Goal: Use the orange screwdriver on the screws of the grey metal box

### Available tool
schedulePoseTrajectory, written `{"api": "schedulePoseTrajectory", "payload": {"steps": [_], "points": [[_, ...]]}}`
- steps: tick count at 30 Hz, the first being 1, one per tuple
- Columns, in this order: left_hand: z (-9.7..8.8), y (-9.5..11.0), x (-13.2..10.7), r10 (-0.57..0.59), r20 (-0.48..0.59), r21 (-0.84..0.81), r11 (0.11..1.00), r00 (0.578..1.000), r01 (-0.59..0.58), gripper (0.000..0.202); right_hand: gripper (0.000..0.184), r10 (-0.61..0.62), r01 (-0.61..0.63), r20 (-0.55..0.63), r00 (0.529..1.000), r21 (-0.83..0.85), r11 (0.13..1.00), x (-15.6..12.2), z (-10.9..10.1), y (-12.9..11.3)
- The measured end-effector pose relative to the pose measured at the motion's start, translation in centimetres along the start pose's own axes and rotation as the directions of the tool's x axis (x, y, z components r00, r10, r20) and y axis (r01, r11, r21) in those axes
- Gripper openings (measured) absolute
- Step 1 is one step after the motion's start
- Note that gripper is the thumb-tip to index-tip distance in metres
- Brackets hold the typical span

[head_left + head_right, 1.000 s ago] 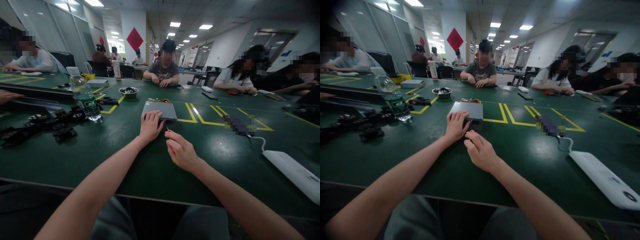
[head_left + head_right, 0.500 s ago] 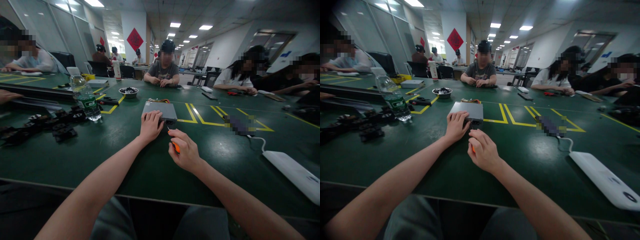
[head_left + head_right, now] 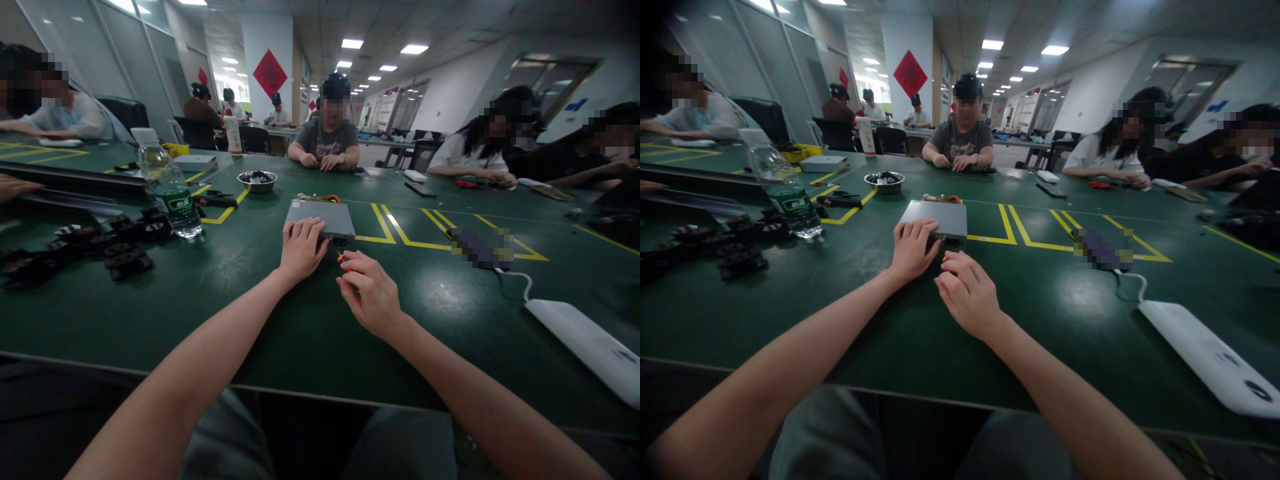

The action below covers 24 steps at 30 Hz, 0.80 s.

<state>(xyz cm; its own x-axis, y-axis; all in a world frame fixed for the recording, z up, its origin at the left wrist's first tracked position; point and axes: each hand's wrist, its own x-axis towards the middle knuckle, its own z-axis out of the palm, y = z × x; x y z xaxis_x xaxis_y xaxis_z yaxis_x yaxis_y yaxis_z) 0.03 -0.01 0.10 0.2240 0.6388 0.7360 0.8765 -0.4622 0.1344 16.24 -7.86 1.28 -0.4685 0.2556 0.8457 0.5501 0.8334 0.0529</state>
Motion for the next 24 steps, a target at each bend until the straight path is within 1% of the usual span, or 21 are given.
{"api": "schedulePoseTrajectory", "payload": {"steps": [3,7,10,13,18,19,21,23,24], "points": [[0.0,0.0,0.0,0.009,0.006,0.000,1.000,1.000,-0.009,0.032,0.035,-0.010,0.010,0.029,1.000,-0.006,1.000,-0.2,0.1,0.1],[0.0,0.0,0.0,0.008,0.003,0.003,1.000,1.000,-0.008,0.032,0.037,-0.019,0.019,0.034,0.999,-0.001,1.000,-0.5,0.3,0.0],[0.0,-0.1,0.0,0.005,0.004,-0.001,1.000,1.000,-0.005,0.032,0.029,-0.048,0.051,0.086,0.995,-0.026,0.998,-0.5,0.3,-0.1],[0.0,-0.1,0.0,0.003,0.018,-0.007,1.000,1.000,-0.003,0.032,0.023,-0.047,0.050,0.115,0.992,-0.029,0.998,-0.4,0.2,-0.1],[0.0,0.0,0.0,-0.009,0.017,-0.006,1.000,1.000,0.009,0.031,0.022,-0.064,0.064,0.078,0.995,-0.009,0.998,-0.7,-0.5,0.5],[-0.1,0.0,0.0,-0.008,0.017,-0.004,1.000,1.000,0.008,0.031,0.023,-0.054,0.054,0.068,0.996,-0.005,0.999,-0.9,-0.8,0.7],[-0.2,0.0,0.0,-0.004,0.018,0.002,1.000,1.000,0.004,0.031,0.023,0.018,-0.017,0.044,0.999,-0.022,1.000,-1.3,-1.5,1.2],[-0.2,0.0,0.0,0.002,0.014,0.003,1.000,1.000,-0.002,0.031,0.026,0.030,-0.030,-0.005,1.000,-0.020,0.999,-1.7,-2.2,1.7],[-0.2,0.0,0.0,0.005,0.011,0.002,1.000,1.000,-0.005,0.031,0.026,0.033,-0.033,-0.009,0.999,-0.025,0.999,-1.8,-2.4,1.9]]}}
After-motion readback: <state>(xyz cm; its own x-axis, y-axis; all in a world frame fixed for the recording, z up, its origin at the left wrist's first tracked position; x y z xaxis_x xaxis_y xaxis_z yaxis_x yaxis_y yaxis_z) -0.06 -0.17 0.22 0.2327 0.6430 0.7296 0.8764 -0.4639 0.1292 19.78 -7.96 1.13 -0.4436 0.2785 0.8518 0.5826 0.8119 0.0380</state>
